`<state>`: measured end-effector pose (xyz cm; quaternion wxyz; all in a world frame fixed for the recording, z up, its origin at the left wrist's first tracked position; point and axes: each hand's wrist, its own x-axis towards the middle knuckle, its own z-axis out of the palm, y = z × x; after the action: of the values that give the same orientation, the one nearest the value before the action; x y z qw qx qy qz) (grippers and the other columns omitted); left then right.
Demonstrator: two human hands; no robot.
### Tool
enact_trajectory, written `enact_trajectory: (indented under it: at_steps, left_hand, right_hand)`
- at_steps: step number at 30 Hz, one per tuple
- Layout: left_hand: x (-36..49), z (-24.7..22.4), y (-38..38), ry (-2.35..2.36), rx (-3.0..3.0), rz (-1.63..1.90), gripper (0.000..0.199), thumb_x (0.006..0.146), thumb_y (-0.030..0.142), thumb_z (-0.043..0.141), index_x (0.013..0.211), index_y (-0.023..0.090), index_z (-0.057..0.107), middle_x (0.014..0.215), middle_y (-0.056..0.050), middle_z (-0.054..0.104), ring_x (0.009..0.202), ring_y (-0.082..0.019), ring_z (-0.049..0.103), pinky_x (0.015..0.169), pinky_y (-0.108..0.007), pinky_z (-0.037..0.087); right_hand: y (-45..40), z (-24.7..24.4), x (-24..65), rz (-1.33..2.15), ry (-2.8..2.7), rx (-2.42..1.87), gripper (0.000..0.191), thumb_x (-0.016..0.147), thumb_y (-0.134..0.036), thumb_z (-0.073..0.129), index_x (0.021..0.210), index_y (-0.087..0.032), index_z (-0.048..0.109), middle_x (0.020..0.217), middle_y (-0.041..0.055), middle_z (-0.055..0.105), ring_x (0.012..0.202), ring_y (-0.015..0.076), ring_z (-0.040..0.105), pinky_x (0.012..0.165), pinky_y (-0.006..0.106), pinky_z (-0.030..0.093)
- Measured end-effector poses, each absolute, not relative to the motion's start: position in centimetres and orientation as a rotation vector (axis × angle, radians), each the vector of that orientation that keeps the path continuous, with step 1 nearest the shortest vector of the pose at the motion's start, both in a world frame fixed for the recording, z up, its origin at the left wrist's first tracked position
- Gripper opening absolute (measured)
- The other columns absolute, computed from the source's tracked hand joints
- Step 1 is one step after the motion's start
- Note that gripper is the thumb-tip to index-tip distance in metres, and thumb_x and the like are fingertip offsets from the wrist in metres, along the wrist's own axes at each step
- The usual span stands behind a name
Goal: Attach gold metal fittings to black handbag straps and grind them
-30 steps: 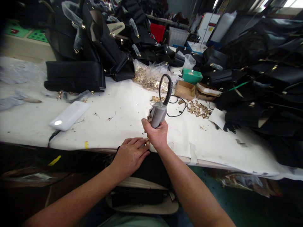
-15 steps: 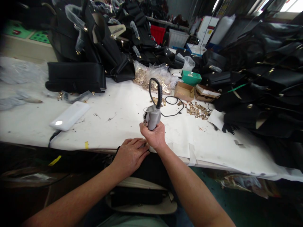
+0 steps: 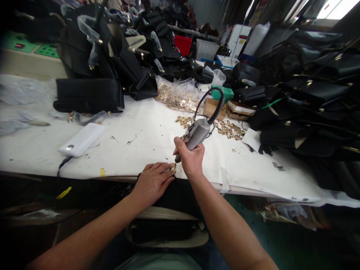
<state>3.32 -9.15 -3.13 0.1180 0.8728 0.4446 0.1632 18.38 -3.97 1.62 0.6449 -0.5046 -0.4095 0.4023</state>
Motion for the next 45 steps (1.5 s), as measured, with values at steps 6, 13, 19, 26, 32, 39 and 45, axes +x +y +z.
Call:
enact_trajectory:
  at_steps: [6,13,19,26,32,39,45]
  left_hand:
    - [3.4,-3.3,-9.1,1.305,2.543,0.486,0.02,0.097,0.03,0.06,0.114,0.031,0.071,0.128,-0.001,0.068,0.118,-0.024,0.058,0.09,-0.043,0.044]
    - [3.5,-3.1,-9.1,1.329,2.512,0.462,0.017,0.096,0.029,0.063,0.11,0.028,0.071,0.123,-0.001,0.07,0.117,-0.024,0.058,0.091,-0.043,0.044]
    - [3.3,-3.2,-9.0,1.306,2.528,0.466,0.017,0.096,0.03,0.062,0.11,0.029,0.072,0.123,-0.001,0.07,0.116,-0.023,0.058,0.09,-0.042,0.044]
    - [3.3,-3.5,-8.9,1.302,2.548,0.48,0.018,0.096,0.036,0.063,0.11,0.03,0.073,0.122,-0.001,0.07,0.115,-0.024,0.058,0.091,-0.043,0.043]
    - [3.2,-3.3,-9.0,1.3,2.529,0.482,0.018,0.097,0.037,0.062,0.109,0.03,0.072,0.122,-0.001,0.07,0.115,-0.024,0.057,0.091,-0.043,0.042]
    - [3.2,-3.3,-8.9,1.294,2.52,0.484,0.018,0.097,0.036,0.062,0.111,0.03,0.072,0.123,-0.001,0.07,0.116,-0.024,0.057,0.091,-0.043,0.042]
    - [3.2,-3.1,-8.9,1.282,2.491,0.484,0.02,0.096,0.036,0.063,0.113,0.031,0.071,0.124,0.002,0.07,0.116,-0.024,0.057,0.091,-0.044,0.042]
  right_hand:
    - [-6.1,2.2,18.1,0.979,-0.911,-1.122,0.035,0.081,-0.047,0.073,0.064,-0.021,0.057,0.05,-0.0021,0.055,0.044,0.0126,0.05,0.044,0.025,0.045]
    - [-6.5,1.1,17.4,1.007,-0.86,-1.103,0.034,0.079,-0.044,0.074,0.063,-0.02,0.057,0.051,-0.0016,0.056,0.044,0.012,0.05,0.045,0.025,0.043]
    - [-6.4,1.4,17.4,1.007,-0.846,-1.109,0.035,0.078,-0.045,0.074,0.062,-0.02,0.055,0.049,-0.0025,0.054,0.042,0.0118,0.048,0.042,0.024,0.042]
    - [-6.7,1.4,17.3,1.003,-0.903,-1.136,0.035,0.081,-0.046,0.072,0.063,-0.02,0.057,0.05,-0.002,0.055,0.044,0.0128,0.051,0.047,0.026,0.044]
    - [-6.8,1.4,17.4,0.987,-0.909,-1.131,0.034,0.081,-0.046,0.073,0.065,-0.019,0.058,0.051,-0.0008,0.058,0.045,0.013,0.051,0.047,0.026,0.044]
    - [-6.8,1.2,17.3,1.023,-0.869,-1.104,0.032,0.081,-0.043,0.073,0.065,-0.02,0.057,0.051,-0.0019,0.056,0.045,0.0126,0.05,0.047,0.025,0.044]
    - [-6.6,0.7,17.4,1.034,-0.838,-1.091,0.033,0.081,-0.041,0.074,0.063,-0.019,0.057,0.051,-0.002,0.056,0.044,0.0121,0.05,0.046,0.025,0.043]
